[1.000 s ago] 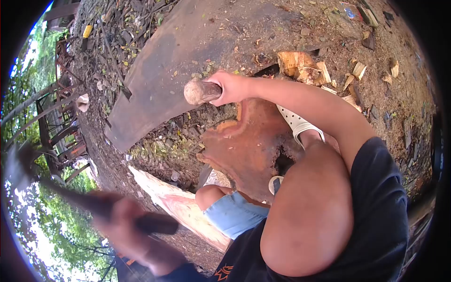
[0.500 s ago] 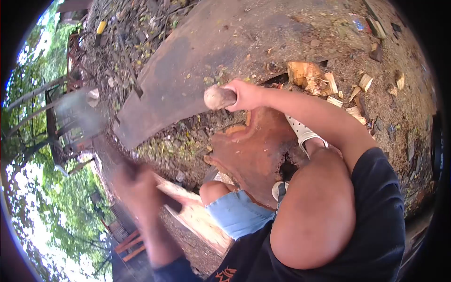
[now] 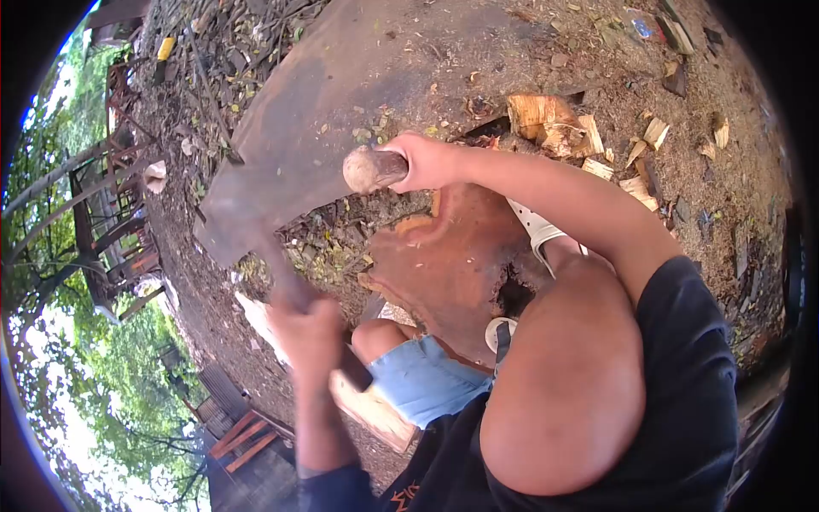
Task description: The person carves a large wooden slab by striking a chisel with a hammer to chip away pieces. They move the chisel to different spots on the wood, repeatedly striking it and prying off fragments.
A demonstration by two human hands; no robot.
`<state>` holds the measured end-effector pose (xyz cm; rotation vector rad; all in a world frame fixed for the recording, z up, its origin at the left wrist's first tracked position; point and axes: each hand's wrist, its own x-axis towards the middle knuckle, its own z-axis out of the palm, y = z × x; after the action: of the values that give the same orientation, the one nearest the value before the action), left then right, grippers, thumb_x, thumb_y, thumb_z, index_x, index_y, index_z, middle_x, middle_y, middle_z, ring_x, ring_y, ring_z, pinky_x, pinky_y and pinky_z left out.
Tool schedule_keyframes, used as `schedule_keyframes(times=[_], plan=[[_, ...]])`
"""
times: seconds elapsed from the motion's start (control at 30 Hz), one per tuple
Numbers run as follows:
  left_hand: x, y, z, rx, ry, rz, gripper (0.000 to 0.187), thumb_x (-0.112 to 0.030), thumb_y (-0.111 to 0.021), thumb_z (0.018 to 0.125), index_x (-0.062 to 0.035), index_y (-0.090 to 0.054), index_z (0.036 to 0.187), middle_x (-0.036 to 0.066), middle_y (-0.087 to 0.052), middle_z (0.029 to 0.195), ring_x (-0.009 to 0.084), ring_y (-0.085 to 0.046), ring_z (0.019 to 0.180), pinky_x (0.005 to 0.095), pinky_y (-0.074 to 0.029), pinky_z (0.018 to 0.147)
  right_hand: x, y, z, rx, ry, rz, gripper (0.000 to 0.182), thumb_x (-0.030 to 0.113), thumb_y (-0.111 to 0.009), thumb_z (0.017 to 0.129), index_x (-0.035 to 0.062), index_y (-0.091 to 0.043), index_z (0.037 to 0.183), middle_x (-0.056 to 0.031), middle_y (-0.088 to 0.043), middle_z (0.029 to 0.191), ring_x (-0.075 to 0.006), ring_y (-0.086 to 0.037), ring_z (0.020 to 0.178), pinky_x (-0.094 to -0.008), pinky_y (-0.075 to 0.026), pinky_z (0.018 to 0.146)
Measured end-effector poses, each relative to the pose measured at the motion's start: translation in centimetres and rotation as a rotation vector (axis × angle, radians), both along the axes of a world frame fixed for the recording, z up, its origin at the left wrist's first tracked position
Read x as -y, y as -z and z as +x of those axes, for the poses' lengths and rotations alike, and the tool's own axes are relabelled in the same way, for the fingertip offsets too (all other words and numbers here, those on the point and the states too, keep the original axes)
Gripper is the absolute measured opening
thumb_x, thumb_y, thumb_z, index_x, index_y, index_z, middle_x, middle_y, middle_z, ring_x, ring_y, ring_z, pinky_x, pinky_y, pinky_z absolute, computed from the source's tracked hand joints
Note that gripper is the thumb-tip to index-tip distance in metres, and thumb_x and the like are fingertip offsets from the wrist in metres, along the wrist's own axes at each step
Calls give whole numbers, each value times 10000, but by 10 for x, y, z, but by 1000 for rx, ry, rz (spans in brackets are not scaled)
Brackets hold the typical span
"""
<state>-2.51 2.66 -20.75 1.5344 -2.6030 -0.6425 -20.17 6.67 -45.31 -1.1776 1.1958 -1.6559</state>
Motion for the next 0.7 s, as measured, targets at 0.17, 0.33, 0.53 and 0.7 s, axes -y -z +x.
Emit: schedule_keyframes(times=[0.17, 0.33, 0.53, 0.7], plan=[[45, -176, -12, -802, 60, -749, 211, -199, -547, 745, 11, -557, 762, 78, -521, 685, 163, -520, 596, 294, -453, 678, 6, 0, 4, 15, -4, 35, 305, 66, -671, 663, -1, -603, 952, -108, -641, 759, -144, -600, 694, -309, -478, 667], [7, -59, -8, -850, 199, -622, 222, -163, -591, 715, 47, -593, 786, 135, -575, 670, 215, -561, 617, 342, -474, 642, 6, -2, 4, 27, -64, 82, 267, 51, -647, 681, -5, -592, 936, -88, -636, 754, -138, -590, 698, -297, -472, 666], [-17, -9, 7, 81, -21, -34, 241, -167, -629, 672, 47, -581, 771, 130, -583, 639, 205, -561, 596, 342, -457, 574, -1, -9, 4, 13, -32, 124, 281, 42, -656, 671, 5, -591, 942, -112, -653, 792, -186, -618, 735, -331, -485, 710], [35, -195, 9, -595, 172, -700, 154, -185, -589, 733, -37, -572, 773, 55, -547, 736, 156, -531, 654, 316, -456, 650, 3, -12, 10, -114, 55, 148, 286, 68, -665, 663, 33, -600, 939, -105, -654, 810, -205, -626, 732, -338, -495, 697]])
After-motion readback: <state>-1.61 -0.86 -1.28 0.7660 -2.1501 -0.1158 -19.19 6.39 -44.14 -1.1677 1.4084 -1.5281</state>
